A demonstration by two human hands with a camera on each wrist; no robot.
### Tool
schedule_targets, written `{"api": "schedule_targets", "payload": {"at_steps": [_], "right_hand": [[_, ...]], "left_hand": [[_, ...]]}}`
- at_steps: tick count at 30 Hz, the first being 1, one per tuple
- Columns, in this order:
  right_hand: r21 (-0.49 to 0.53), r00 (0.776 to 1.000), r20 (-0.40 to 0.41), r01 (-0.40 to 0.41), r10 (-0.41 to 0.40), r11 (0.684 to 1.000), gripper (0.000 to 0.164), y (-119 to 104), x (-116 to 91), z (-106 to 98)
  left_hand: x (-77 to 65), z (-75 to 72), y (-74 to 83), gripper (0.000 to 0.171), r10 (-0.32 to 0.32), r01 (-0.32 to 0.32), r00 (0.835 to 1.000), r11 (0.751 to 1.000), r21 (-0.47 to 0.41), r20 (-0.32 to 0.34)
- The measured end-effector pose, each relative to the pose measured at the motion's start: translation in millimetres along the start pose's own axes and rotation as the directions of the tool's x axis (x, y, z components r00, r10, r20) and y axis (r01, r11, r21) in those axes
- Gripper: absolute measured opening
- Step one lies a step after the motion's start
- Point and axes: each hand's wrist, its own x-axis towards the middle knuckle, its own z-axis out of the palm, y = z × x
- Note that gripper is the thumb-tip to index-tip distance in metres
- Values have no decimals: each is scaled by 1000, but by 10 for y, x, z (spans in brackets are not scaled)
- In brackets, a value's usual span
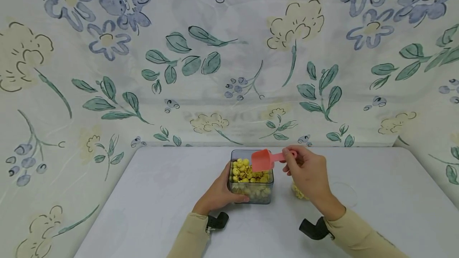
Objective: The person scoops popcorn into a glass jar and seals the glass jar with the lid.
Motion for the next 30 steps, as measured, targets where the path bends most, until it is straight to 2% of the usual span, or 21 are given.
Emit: {"api": "schedule_targets", "payload": {"at_steps": [4, 9, 11, 15, 17, 20, 22, 27, 30], "right_hand": [[-85, 994, 12, 112, -111, 990, 9, -17, -3, 45], [-156, 973, 25, 232, -231, 960, 7, -28, 0, 100], [-166, 964, 30, 264, -262, 950, 6, -31, -1, 121], [-184, 955, 37, 295, -293, 938, 6, -20, -4, 163], [-187, 953, 39, 301, -299, 935, 7, -6, -3, 184], [-192, 957, 49, 291, -287, 937, 8, 7, -4, 214], [-190, 961, 68, 276, -268, 942, 9, 18, -8, 231], [-133, 976, 106, 203, -189, 970, 9, 69, -9, 254], [-78, 986, 107, 134, -125, 988, 9, 92, -9, 256]], "left_hand": [[-28, 2, 87, 117, -26, 26, 1000, 1000, 2, -5], [-83, -17, 260, 117, -36, 36, 999, 999, -13, -3], [-77, -17, 238, 117, -40, 40, 999, 999, -2, -5], [-32, -2, 79, 120, -36, 37, 999, 999, 18, -15], [-39, -6, 100, 120, -32, 32, 999, 999, 15, -13], [-77, -26, 234, 116, -31, 31, 1000, 1000, 1, 1], [-82, -27, 265, 115, -37, 37, 999, 999, -1, 7], [-8, 2, 40, 118, -39, 39, 999, 999, 14, -4], [4, 8, 2, 118, -38, 38, 999, 999, 25, -11]]}}
